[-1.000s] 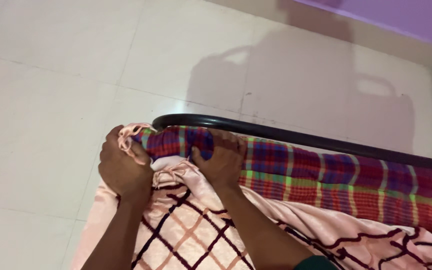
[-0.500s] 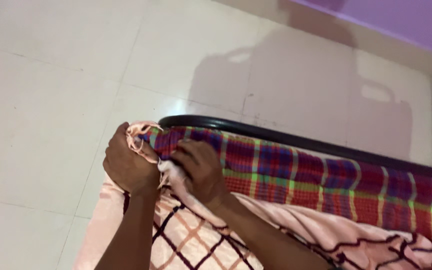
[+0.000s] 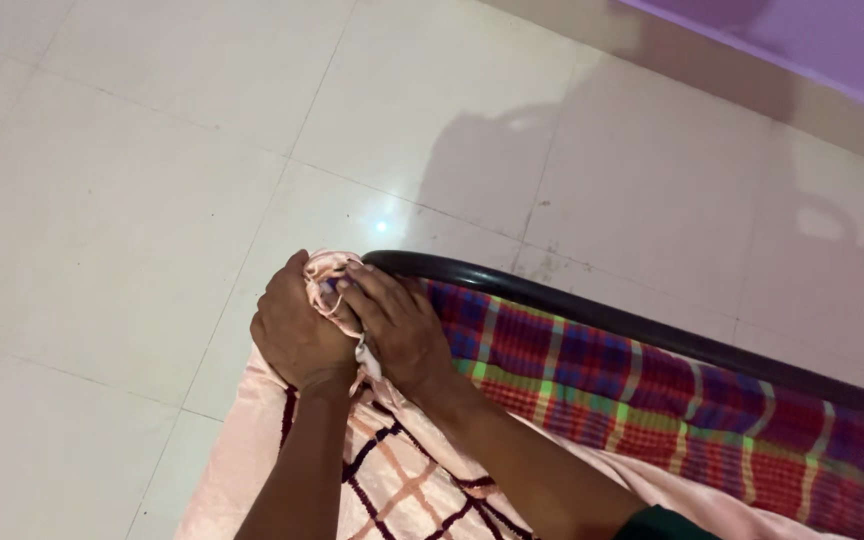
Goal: The person tucks the edges of a blanket and a checkered fabric under the side of a thin mattress by hand.
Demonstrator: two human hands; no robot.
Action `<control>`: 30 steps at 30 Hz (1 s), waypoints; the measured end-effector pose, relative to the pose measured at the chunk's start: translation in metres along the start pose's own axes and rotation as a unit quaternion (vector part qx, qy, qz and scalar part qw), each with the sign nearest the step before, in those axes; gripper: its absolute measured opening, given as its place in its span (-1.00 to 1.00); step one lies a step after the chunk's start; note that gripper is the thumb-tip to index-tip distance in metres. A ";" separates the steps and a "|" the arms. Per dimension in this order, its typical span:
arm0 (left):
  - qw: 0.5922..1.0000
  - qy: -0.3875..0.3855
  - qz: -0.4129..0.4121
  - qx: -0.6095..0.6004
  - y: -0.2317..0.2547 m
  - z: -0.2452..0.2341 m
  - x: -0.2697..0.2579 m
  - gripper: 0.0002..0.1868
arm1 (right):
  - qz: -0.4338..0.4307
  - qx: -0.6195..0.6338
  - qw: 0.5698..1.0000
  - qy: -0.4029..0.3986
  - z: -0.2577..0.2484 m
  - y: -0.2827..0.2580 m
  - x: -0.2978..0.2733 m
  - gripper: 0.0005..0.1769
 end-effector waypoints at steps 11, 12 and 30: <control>0.999 0.026 0.046 -0.002 0.005 -0.003 -0.005 -0.43 | 0.030 -0.022 0.999 -0.032 0.008 0.005 -0.004 -0.46; 0.999 0.025 0.039 0.000 0.005 -0.002 -0.003 -0.43 | 0.030 -0.015 0.999 -0.033 0.009 0.007 -0.003 -0.45; 0.998 0.043 0.055 -0.010 0.006 -0.001 -0.004 -0.47 | 0.026 -0.031 0.999 -0.028 0.008 0.009 -0.004 -0.37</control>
Point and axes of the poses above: each hand's wrist, its own x-axis towards the middle knuckle, its own z-axis out of the palm, y = z × x, the point moved 8 cm from there along x, towards the middle knuckle, and after that the axes turned 7 degrees about -x, right-handed, at the moved point
